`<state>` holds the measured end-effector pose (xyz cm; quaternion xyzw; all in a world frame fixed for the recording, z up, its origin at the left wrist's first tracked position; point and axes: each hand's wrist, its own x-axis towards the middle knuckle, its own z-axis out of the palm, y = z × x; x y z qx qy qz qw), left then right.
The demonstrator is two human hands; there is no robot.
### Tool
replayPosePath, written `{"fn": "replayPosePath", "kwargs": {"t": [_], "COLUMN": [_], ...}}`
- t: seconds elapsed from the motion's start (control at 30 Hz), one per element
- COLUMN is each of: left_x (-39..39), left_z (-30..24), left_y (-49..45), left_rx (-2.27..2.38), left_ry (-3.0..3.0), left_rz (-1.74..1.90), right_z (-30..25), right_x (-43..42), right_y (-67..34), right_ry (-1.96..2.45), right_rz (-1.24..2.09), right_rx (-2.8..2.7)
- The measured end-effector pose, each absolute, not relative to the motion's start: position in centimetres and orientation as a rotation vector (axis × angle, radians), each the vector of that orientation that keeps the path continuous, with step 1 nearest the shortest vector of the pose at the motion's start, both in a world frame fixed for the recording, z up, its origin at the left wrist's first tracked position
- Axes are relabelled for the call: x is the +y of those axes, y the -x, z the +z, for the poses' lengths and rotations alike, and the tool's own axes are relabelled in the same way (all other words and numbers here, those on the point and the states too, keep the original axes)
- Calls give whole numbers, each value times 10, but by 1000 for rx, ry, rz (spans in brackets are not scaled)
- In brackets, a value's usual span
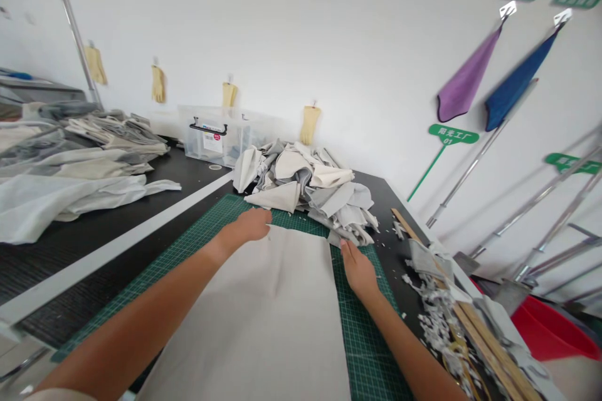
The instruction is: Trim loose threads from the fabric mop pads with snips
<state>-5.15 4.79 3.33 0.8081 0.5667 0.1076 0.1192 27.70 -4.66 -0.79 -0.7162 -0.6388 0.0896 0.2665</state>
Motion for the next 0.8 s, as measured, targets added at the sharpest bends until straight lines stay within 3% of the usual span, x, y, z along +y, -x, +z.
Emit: {"fn": "replayPosePath", "kwargs": {"t": [0.13,0.4,0.8], "left_x": [43,52,56], "left_z": [40,-4,-23], "left_y": [-20,-90,-97], "left_rx": [1161,1476,1089], "left_ry": [-2472,-2541,-2361], "left_rz": [452,680,839], "right_z": [-12,-14,-13], "right_x": [-46,-49,-50], "right_y": [-285,-281,-280], "right_ry": [1954,1951,1924], "right_rz": [205,86,57], "right_rx": [-1684,-1764,-1794]}}
